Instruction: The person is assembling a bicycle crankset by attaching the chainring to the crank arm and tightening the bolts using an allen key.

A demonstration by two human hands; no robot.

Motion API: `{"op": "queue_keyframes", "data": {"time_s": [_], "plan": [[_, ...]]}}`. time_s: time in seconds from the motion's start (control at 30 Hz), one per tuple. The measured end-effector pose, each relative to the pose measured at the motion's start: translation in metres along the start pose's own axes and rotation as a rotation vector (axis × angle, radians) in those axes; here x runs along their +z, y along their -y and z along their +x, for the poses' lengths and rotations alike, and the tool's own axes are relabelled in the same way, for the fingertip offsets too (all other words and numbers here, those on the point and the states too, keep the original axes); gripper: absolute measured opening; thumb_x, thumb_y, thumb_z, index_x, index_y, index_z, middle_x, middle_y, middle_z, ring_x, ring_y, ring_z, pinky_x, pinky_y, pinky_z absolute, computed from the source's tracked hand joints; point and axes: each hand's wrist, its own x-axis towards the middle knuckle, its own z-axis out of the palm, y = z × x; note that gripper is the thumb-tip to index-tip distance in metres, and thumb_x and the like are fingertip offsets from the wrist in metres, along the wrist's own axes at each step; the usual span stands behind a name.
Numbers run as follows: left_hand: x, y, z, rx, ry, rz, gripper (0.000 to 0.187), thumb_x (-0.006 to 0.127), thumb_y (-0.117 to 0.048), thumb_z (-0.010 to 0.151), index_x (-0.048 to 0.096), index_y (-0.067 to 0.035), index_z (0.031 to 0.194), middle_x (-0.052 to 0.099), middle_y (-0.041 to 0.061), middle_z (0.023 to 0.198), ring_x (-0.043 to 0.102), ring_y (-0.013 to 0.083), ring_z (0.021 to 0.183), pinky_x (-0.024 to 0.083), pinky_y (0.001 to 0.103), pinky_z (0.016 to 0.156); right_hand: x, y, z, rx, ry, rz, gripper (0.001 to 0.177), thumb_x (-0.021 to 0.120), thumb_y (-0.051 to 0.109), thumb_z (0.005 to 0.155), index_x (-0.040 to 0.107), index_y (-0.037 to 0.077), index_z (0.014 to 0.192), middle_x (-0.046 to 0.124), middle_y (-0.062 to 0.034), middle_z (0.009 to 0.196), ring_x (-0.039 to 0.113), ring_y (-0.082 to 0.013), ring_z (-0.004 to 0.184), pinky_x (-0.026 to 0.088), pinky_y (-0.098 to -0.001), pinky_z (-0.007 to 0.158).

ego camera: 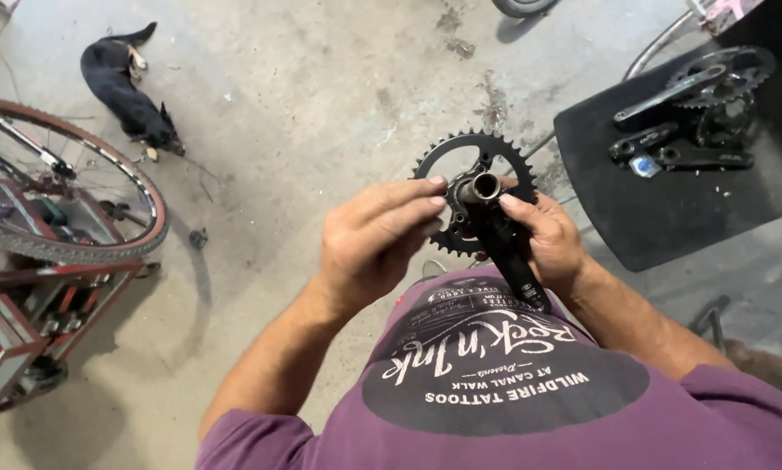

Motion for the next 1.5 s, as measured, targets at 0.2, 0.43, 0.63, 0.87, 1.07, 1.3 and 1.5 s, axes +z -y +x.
{"op": "queue_keyframes", "data": {"time_s": [0.2,0.43,0.63,0.87,1.07,1.3,1.5], "plan": [[0.025,0.002,-0.016,-0.561,-0.308,-0.535,0.034,0.066,-0.017,0.109,0.057,-0.007,0.141,0.077,0.01,0.1,0.061,0.0067,0.082,0.049,0.023,0.064,0.011,0.014,0.014,0.109,0.052,-0.045,0.021,0.067,0.01,0.097,0.071,0.001,0.115,0.074,-0.0187,0.091,0.077,-0.0237,0.085,0.066,-0.0411,0.081],[0.023,-0.007,0.016,-0.568,-0.283,-0.258,0.019,0.072,-0.017,0.103,0.073,0.0,0.111,0.076,0.015,0.08,0.066,0.0135,0.056,0.053,0.024,0.047,-0.008,0.024,0.041,0.176,0.184,-0.143,0.031,0.066,0.01,0.097,0.07,0.002,0.127,0.073,-0.0163,0.093,0.076,-0.022,0.087,0.065,-0.0386,0.082],[0.013,-0.028,0.039,-0.132,0.199,0.485,0.015,0.069,0.006,0.097,0.074,-0.003,0.109,0.076,0.017,0.106,0.076,0.0379,0.09,0.064,0.044,0.073,-0.019,0.043,0.062,0.224,0.304,-0.214,0.032,0.065,0.012,0.098,0.072,0.004,0.128,0.073,-0.0148,0.095,0.074,-0.0207,0.087,0.066,-0.0378,0.081],[0.061,-0.025,0.028,-0.116,-0.034,0.464,0.014,0.07,-0.002,0.099,0.077,-0.003,0.111,0.078,0.018,0.111,0.079,0.0332,0.089,0.066,0.039,0.077,-0.049,0.043,0.092,0.277,0.387,-0.158,0.032,0.068,0.011,0.097,0.072,0.003,0.128,0.073,-0.0163,0.092,0.075,-0.0225,0.085,0.065,-0.0374,0.078],[0.105,-0.008,0.0,-0.596,-0.56,-0.302,0.022,0.067,-0.01,0.105,0.063,0.005,0.121,0.075,0.025,0.1,0.074,0.0235,0.075,0.065,0.034,0.065,-0.052,0.061,0.1,0.332,0.375,-0.1,0.032,0.071,0.01,0.093,0.073,0.004,0.124,0.072,-0.0157,0.085,0.075,-0.0217,0.079,0.066,-0.0372,0.073],[0.094,-0.023,0.041,-0.266,-0.181,0.501,0.019,0.075,-0.005,0.095,0.077,-0.002,0.113,0.077,0.012,0.085,0.073,0.0275,0.061,0.06,0.033,0.056,-0.056,0.079,0.104,0.245,0.492,-0.091,0.036,0.07,0.008,0.086,0.073,0.002,0.122,0.064,-0.0096,0.075,0.07,-0.0151,0.067,0.057,-0.0252,0.057],[0.075,-0.028,0.062,-0.125,0.075,0.788,0.023,0.066,0.003,0.1,0.08,-0.01,0.113,0.079,0.011,0.109,0.079,0.0292,0.091,0.065,0.037,0.079,-0.069,0.081,0.119,0.166,0.507,-0.157,0.036,0.067,0.007,0.087,0.074,0.0,0.121,0.068,-0.0125,0.082,0.069,-0.0159,0.077,0.057,-0.0276,0.062]]}}
